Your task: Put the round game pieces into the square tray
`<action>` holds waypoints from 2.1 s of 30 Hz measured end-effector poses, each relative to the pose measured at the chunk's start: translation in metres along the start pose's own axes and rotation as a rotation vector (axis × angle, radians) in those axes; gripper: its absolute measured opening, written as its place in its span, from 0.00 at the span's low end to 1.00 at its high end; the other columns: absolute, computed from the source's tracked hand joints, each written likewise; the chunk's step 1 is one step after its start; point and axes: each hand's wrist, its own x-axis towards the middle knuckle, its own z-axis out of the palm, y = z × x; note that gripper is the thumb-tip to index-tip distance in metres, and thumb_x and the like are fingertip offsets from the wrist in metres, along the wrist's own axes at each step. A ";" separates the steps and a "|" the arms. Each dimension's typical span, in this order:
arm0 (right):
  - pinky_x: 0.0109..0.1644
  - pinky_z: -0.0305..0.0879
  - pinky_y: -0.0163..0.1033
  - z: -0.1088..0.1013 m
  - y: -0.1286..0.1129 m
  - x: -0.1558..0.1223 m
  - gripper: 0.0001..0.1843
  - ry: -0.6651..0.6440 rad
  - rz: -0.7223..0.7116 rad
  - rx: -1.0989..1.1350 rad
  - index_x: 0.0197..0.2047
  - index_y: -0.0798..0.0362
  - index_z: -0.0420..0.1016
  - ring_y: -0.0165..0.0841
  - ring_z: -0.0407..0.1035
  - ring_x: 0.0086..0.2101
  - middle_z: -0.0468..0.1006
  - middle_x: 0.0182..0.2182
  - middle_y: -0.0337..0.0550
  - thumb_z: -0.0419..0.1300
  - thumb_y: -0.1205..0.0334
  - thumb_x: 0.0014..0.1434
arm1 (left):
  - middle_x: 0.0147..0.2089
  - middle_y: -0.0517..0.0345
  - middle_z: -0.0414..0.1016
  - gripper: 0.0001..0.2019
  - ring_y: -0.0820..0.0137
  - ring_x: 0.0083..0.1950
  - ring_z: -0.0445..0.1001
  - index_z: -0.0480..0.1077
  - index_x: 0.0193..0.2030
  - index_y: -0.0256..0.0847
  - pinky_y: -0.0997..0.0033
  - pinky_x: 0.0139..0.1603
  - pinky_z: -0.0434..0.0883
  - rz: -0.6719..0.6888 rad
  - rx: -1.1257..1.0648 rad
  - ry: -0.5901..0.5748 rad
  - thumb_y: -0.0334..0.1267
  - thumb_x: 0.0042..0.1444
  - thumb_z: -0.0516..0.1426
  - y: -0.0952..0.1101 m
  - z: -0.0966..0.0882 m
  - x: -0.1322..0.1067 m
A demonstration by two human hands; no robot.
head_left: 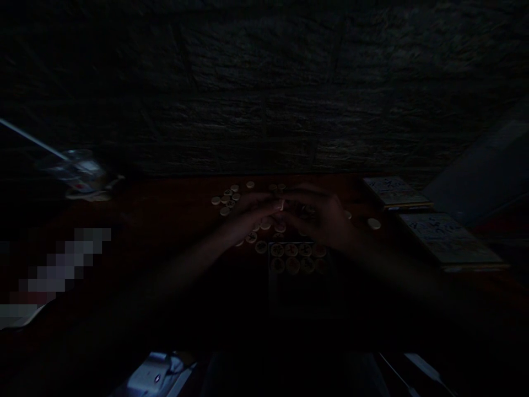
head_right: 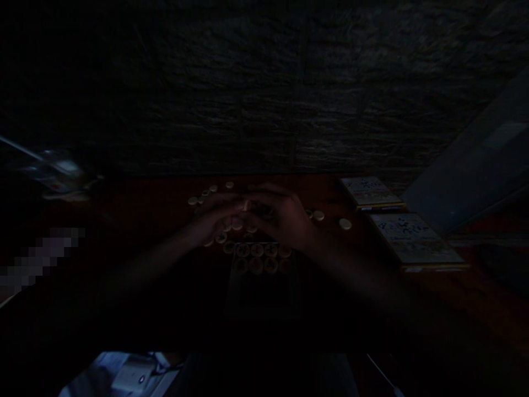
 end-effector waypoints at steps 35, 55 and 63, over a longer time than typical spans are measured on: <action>0.44 0.75 0.41 0.000 0.001 0.001 0.13 0.013 0.050 -0.015 0.51 0.51 0.82 0.37 0.79 0.42 0.84 0.44 0.47 0.66 0.63 0.63 | 0.33 0.53 0.81 0.14 0.69 0.32 0.81 0.75 0.39 0.35 0.72 0.34 0.77 -0.005 0.111 0.012 0.43 0.54 0.68 -0.004 -0.005 0.002; 0.42 0.74 0.37 0.007 -0.001 -0.001 0.12 0.043 0.366 0.286 0.49 0.52 0.84 0.33 0.79 0.37 0.85 0.38 0.43 0.65 0.63 0.63 | 0.38 0.55 0.85 0.13 0.70 0.34 0.83 0.78 0.41 0.38 0.71 0.38 0.81 0.080 0.042 0.113 0.36 0.50 0.71 -0.005 -0.005 0.005; 0.27 0.69 0.34 0.007 0.001 0.001 0.14 0.071 0.604 0.388 0.48 0.52 0.87 0.30 0.74 0.25 0.85 0.29 0.41 0.67 0.55 0.62 | 0.37 0.54 0.85 0.14 0.69 0.33 0.83 0.80 0.43 0.38 0.72 0.36 0.80 0.127 0.187 0.143 0.39 0.50 0.71 -0.004 -0.005 0.003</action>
